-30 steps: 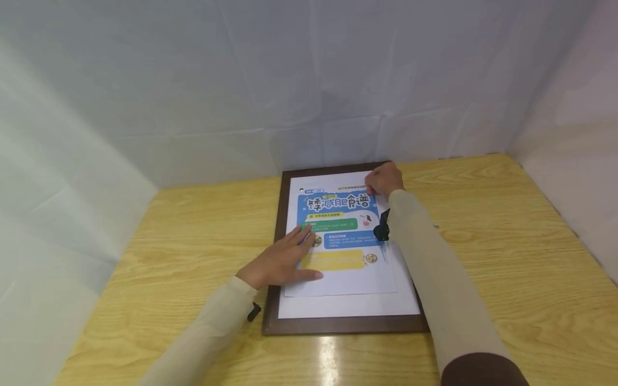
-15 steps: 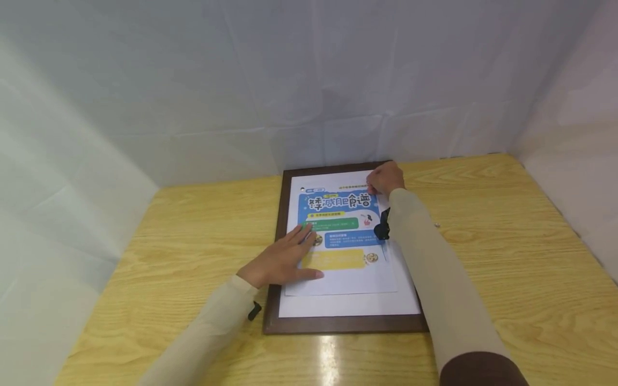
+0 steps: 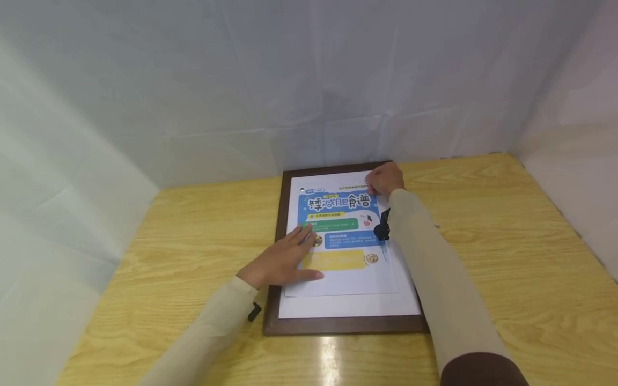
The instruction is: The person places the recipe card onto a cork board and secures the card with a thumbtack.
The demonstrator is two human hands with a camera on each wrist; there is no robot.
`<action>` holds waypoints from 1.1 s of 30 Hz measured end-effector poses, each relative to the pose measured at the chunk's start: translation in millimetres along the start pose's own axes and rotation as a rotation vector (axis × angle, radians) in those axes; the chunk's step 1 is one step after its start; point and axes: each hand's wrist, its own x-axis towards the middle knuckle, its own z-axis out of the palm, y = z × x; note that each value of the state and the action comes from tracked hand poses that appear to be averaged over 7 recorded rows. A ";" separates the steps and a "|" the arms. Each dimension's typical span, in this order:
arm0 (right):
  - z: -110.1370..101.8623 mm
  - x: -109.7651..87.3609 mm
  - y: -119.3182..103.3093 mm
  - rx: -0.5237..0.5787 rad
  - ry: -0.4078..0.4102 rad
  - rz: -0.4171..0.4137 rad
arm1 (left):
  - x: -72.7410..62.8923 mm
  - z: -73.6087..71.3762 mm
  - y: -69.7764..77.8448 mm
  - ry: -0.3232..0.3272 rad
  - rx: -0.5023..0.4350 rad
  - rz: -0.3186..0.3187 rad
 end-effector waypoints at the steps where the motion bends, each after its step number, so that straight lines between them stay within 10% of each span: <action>1: 0.1 0.4 -0.4 0.002 0.000 0.004 | 0.0 -0.2 -0.2 0.001 0.000 0.001; 33: -2.9 -0.4 -3.2 0.021 0.014 0.076 | 1.4 -0.1 -1.3 0.014 0.015 0.026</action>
